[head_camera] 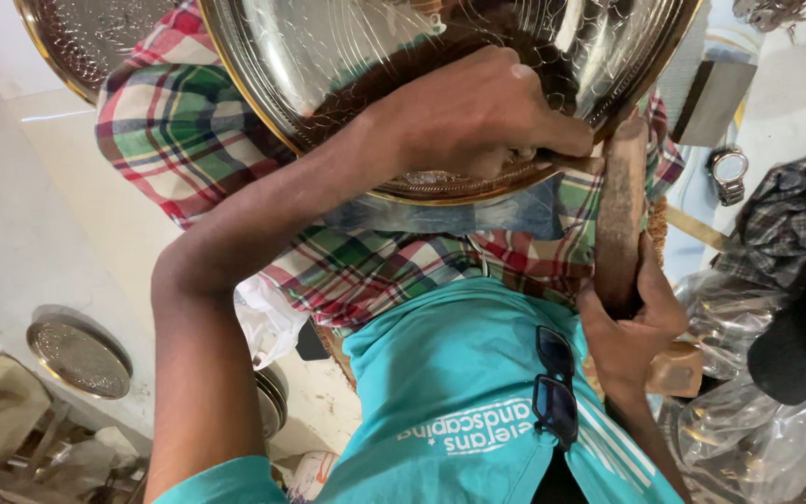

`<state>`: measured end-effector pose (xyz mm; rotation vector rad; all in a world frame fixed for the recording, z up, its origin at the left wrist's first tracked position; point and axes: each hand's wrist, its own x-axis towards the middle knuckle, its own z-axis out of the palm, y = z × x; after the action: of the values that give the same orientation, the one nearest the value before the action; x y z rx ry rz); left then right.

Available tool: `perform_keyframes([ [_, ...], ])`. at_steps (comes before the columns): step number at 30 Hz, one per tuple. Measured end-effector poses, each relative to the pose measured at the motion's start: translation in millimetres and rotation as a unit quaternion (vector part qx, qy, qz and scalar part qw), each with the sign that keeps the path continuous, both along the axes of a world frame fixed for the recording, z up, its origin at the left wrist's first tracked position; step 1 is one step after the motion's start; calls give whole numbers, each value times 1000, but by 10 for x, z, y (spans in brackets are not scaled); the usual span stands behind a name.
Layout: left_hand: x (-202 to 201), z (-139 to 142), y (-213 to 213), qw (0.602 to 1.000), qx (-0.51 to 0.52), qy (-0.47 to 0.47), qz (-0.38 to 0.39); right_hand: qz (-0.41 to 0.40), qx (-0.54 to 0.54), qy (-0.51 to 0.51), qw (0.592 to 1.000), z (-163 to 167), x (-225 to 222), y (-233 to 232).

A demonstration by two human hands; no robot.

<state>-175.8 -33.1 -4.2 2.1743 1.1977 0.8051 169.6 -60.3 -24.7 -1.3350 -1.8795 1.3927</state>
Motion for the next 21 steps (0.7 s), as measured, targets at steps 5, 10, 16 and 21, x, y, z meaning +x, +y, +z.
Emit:
perform_keyframes([
  [5,1,30,60,997,7,-61,-36,-19,58,-30,998,62,39,-14],
  [10,48,62,46,1000,1,5,-10,62,248,-87,963,245,-91,185],
  [16,227,55,-258,987,-33,-22,153,151,198,54,967,396,-358,805],
  [21,369,-74,-489,954,-84,-46,284,231,109,-11,967,673,-349,1235],
])
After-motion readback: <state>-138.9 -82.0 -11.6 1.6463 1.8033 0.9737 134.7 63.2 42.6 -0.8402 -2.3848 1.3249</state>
